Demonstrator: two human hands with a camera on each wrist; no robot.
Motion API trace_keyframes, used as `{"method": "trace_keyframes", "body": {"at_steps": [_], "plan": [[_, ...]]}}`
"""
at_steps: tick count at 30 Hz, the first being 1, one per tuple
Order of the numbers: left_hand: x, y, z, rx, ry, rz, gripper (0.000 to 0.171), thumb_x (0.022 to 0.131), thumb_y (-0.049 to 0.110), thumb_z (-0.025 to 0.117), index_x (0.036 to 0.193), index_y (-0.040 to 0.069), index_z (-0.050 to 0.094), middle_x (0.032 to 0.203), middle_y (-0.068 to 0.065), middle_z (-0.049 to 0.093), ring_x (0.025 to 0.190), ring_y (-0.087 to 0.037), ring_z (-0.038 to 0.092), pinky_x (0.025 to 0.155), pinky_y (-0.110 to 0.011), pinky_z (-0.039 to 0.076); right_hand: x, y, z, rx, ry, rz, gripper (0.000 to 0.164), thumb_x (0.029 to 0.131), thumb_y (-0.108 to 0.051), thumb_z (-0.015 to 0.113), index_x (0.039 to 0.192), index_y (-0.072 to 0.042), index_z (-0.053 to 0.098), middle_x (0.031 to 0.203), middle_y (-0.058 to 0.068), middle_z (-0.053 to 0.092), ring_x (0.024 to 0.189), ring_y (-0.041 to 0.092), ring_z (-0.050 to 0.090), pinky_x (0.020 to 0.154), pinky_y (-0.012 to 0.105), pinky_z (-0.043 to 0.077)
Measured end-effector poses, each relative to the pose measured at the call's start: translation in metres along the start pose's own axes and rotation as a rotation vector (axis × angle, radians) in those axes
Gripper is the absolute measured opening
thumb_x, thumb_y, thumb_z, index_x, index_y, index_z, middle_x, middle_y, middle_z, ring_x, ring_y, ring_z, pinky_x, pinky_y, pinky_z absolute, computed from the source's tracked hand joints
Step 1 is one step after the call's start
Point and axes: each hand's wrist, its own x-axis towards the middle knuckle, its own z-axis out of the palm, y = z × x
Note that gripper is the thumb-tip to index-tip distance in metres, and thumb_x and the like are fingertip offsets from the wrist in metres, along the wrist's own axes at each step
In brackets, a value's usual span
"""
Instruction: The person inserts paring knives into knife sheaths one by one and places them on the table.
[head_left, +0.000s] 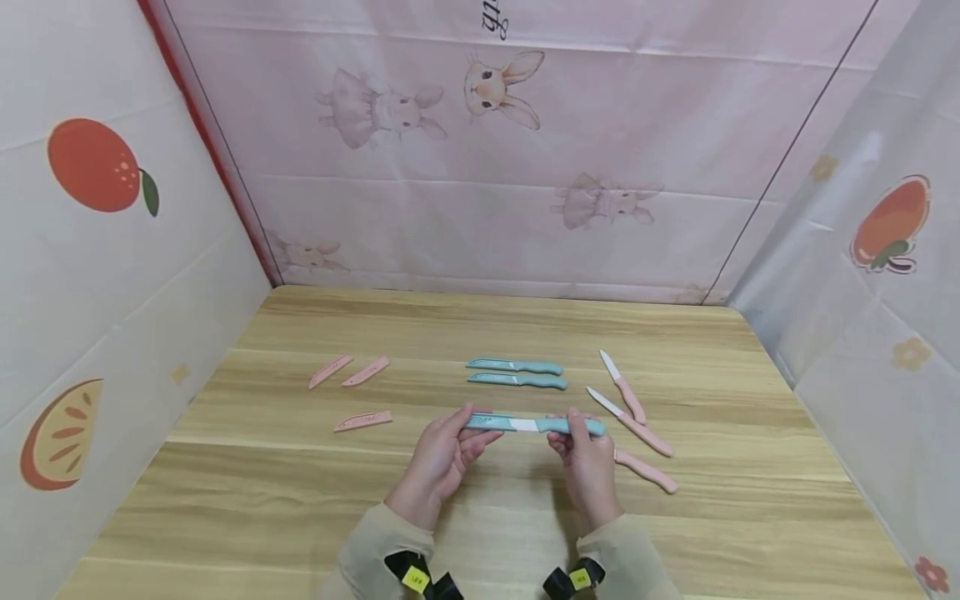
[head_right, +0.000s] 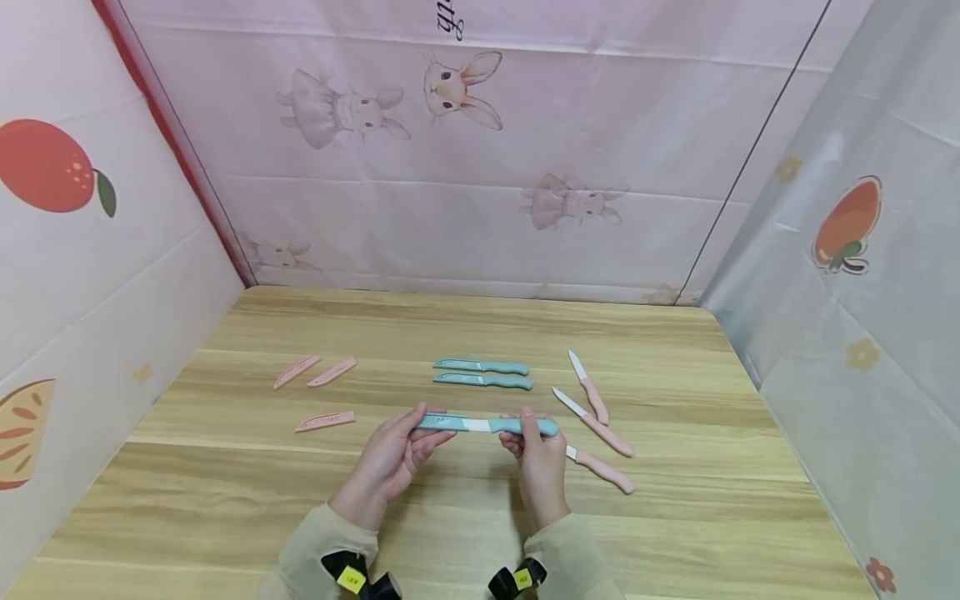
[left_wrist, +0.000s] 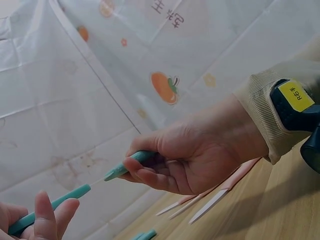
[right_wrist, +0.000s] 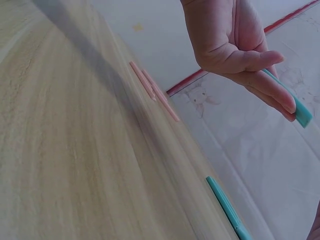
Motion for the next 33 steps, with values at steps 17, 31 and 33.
{"method": "trace_keyframes", "body": {"at_steps": [17, 31, 33], "plan": [[0.0001, 0.0011, 0.0034, 0.013, 0.002, 0.001, 0.053, 0.085, 0.035, 0.047, 0.115, -0.008, 0.042, 0.094, -0.018, 0.06, 0.083, -0.02, 0.06, 0.056, -0.014, 0.048, 0.0019, 0.0036, 0.0013, 0.009, 0.027, -0.007, 0.031, 0.08, -0.032, 0.056, 0.082, -0.002, 0.048, 0.086, 0.02, 0.06, 0.06, 0.013, 0.057, 0.057, 0.024, 0.051], [0.0008, -0.0005, 0.0053, 0.019, 0.006, 0.001, 0.054, 0.085, 0.036, 0.047, 0.116, -0.008, 0.042, 0.093, -0.018, 0.06, 0.083, -0.019, 0.06, 0.056, -0.014, 0.048, 0.0017, 0.0064, 0.002, 0.007, 0.027, -0.004, 0.033, 0.08, -0.033, 0.056, 0.083, -0.001, 0.047, 0.087, 0.021, 0.059, 0.06, 0.014, 0.058, 0.057, 0.025, 0.051], [0.001, -0.0009, 0.0055, 0.02, 0.008, 0.002, 0.054, 0.085, 0.036, 0.047, 0.115, -0.008, 0.042, 0.093, -0.017, 0.061, 0.082, -0.019, 0.06, 0.056, -0.014, 0.048, 0.0003, 0.0045, 0.0032, 0.003, 0.009, -0.005, 0.031, 0.081, -0.033, 0.055, 0.083, -0.003, 0.047, 0.087, 0.019, 0.06, 0.06, 0.012, 0.058, 0.057, 0.025, 0.051]]}}
